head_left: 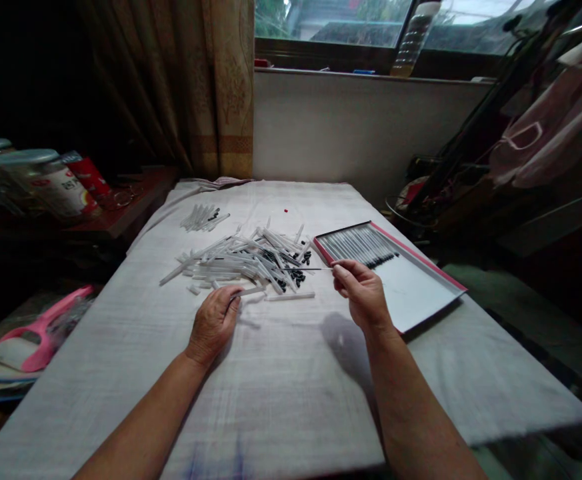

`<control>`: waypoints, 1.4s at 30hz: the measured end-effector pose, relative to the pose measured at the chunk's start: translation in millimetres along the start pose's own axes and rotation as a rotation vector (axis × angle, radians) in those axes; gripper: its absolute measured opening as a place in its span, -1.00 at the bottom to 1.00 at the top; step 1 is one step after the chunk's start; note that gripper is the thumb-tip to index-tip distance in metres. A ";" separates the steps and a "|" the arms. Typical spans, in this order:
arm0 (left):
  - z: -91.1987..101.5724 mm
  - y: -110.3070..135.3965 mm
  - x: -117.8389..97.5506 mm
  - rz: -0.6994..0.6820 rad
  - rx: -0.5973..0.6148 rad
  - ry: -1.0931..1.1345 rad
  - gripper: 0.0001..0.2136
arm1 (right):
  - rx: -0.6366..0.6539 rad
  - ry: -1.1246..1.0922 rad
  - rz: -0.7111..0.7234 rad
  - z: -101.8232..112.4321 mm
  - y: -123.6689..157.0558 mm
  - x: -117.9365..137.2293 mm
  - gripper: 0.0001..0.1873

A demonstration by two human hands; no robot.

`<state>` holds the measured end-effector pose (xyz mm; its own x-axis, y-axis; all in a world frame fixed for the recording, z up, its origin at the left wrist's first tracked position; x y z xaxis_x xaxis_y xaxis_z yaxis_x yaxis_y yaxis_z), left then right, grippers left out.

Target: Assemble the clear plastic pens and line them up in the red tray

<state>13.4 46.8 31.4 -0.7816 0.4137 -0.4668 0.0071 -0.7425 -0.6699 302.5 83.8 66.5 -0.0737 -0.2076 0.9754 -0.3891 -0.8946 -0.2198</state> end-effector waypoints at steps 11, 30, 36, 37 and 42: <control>0.4 0.0 -1.8 -0.007 0.010 -0.015 -0.75 | 0.136 -0.040 0.018 -9.9 9.8 10.2 -0.76; -1.7 3.5 -9.2 -0.125 0.016 -0.024 -0.78 | 0.292 0.007 0.033 -32.0 25.9 2.6 -0.74; -1.0 4.8 -15.6 -0.177 0.021 -0.036 -0.79 | 0.385 0.119 0.303 -68.0 61.8 -6.5 -0.69; -0.8 4.8 -15.9 -0.177 0.017 -0.032 -0.79 | 0.408 0.146 0.353 -73.3 67.7 -7.4 -0.65; 0.9 3.1 -10.9 -0.124 -0.036 -0.021 -0.78 | 0.435 0.265 0.403 -71.6 61.1 -15.6 -0.49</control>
<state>21.3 39.5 34.9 -0.7907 0.4897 -0.3675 -0.0681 -0.6669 -0.7420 214.2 60.7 38.9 -0.3819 -0.5060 0.7734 0.1197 -0.8569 -0.5014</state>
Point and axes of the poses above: each hand's wrist, its own y-axis away from the middle knuckle, its own z-axis out of the back of the hand, x = y × z, the point moved 5 cm from there along -y, towards the middle knuckle, and after that the axes turned 11 degrees about -x, right-handed, at the moved point
